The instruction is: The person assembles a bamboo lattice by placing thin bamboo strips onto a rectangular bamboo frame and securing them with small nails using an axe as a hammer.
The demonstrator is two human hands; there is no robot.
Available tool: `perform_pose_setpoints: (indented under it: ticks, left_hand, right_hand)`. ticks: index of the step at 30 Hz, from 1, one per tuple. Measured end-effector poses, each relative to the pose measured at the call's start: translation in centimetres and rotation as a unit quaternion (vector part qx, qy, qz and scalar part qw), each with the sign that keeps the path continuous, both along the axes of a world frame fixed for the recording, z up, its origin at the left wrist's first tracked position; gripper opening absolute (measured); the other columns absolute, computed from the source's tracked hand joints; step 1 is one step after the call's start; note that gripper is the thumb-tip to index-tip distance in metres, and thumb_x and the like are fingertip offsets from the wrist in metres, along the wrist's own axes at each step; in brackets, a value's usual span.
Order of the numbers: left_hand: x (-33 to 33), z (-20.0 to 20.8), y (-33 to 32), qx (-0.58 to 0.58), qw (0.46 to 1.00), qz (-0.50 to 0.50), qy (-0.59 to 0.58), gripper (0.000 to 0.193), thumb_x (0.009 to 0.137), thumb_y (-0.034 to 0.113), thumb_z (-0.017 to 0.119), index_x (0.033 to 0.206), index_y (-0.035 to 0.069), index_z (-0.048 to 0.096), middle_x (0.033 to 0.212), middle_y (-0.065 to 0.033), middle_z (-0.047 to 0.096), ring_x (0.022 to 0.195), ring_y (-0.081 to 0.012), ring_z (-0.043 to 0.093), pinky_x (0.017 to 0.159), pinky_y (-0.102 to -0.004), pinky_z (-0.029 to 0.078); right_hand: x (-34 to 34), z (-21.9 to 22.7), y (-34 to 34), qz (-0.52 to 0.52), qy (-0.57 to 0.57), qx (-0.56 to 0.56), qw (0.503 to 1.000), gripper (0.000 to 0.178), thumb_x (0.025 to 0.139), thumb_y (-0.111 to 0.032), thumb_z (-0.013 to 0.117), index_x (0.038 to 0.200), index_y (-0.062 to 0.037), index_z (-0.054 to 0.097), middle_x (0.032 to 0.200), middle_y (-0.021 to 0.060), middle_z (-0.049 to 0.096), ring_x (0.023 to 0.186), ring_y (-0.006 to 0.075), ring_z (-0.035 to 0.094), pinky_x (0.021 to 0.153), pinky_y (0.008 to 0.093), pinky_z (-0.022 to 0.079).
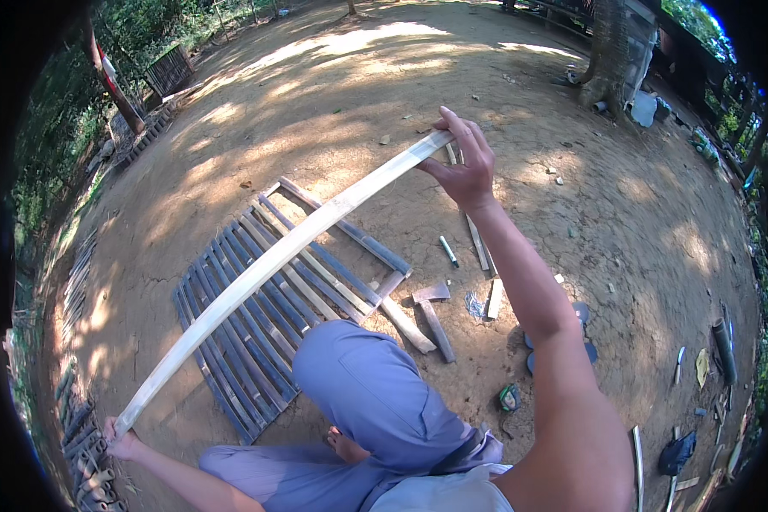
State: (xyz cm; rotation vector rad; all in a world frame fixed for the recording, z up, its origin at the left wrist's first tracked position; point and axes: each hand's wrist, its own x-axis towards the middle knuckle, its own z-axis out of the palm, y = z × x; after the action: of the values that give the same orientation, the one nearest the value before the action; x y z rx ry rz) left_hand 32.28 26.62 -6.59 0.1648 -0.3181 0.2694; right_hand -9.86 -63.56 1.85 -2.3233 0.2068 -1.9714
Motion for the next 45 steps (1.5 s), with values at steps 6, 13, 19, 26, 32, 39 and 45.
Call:
perform_pose_setpoints:
  ticks: [6,13,19,26,32,39,45]
  left_hand:
    - [1.1,0.1,2.4,0.095,0.990,0.060,0.081,0.044,0.100,0.048,0.048,0.075,0.011,0.052,0.060,0.0021,0.046,0.058,-0.0156,0.055,0.063,-0.0340,0.046]
    - [1.6,-2.9,1.2,-0.028,0.985,0.033,0.166,0.052,0.098,0.062,0.043,0.073,0.017,0.046,0.058,0.0038,0.042,0.050,-0.0121,0.049,0.050,-0.0342,0.040]
    - [-0.7,-3.4,-2.7,-0.112,0.940,0.091,0.308,0.053,0.094,0.071,0.040,0.078,0.021,0.043,0.059,0.0042,0.036,0.045,-0.0113,0.037,0.043,-0.0319,0.029]
    - [-5.5,6.3,-8.2,-0.069,0.928,0.220,0.292,0.047,0.089,0.063,0.052,0.072,0.022,0.039,0.059,0.0043,0.032,0.045,-0.0124,0.029,0.046,-0.0311,0.028]
    - [-12.4,27.2,-20.0,0.205,0.953,0.170,-0.145,0.050,0.093,0.055,0.046,0.061,0.016,0.043,0.050,0.0032,0.035,0.042,-0.0107,0.035,0.048,-0.0261,0.030]
    - [-20.6,23.0,-54.6,0.463,0.674,0.249,-0.519,0.079,0.080,0.089,0.053,0.075,0.010,0.059,0.062,0.0017,0.050,0.051,-0.0109,0.053,0.043,-0.0260,0.042]
    - [-23.9,5.2,-65.5,0.604,0.336,0.154,-0.706,0.088,0.071,0.096,0.057,0.066,0.008,0.059,0.064,-0.0039,0.066,0.059,-0.0196,0.072,0.047,-0.0357,0.059]
  right_hand:
    - [0.3,1.4,0.4,0.049,-0.056,0.011,0.997,0.078,0.060,-0.031,0.100,0.127,-0.0075,0.067,0.113,0.0076,0.074,0.103,0.0218,0.072,0.089,0.0359,0.060]
    - [-1.1,1.9,-0.1,0.049,-0.020,-0.045,0.998,0.050,0.067,-0.042,0.094,0.096,-0.0069,0.074,0.102,0.0075,0.075,0.095,0.0235,0.073,0.080,0.0363,0.060]
    - [-1.0,1.0,0.9,0.013,0.079,-0.008,0.997,0.051,0.070,-0.049,0.093,0.089,-0.0069,0.072,0.087,0.0046,0.072,0.080,0.0200,0.067,0.068,0.0355,0.055]
    - [-0.1,-6.7,1.2,-0.020,0.224,0.114,0.968,0.045,0.078,-0.045,0.089,0.101,-0.0094,0.074,0.092,0.0065,0.073,0.092,0.0231,0.066,0.074,0.0403,0.054]
    - [3.3,-7.3,3.5,-0.047,0.251,0.125,0.959,0.056,0.093,-0.039,0.079,0.139,-0.0102,0.063,0.125,0.0115,0.071,0.122,0.0276,0.064,0.092,0.0424,0.058]
    - [3.3,6.2,12.5,0.522,0.173,0.477,0.686,0.052,0.108,-0.037,0.059,0.144,0.0010,0.057,0.123,0.0167,0.071,0.105,0.0220,0.073,0.079,0.0329,0.063]
    - [0.3,0.5,11.5,0.372,0.426,0.534,0.628,0.053,0.101,-0.024,0.072,0.141,0.0072,0.057,0.098,0.0129,0.075,0.084,0.0190,0.075,0.068,0.0305,0.063]
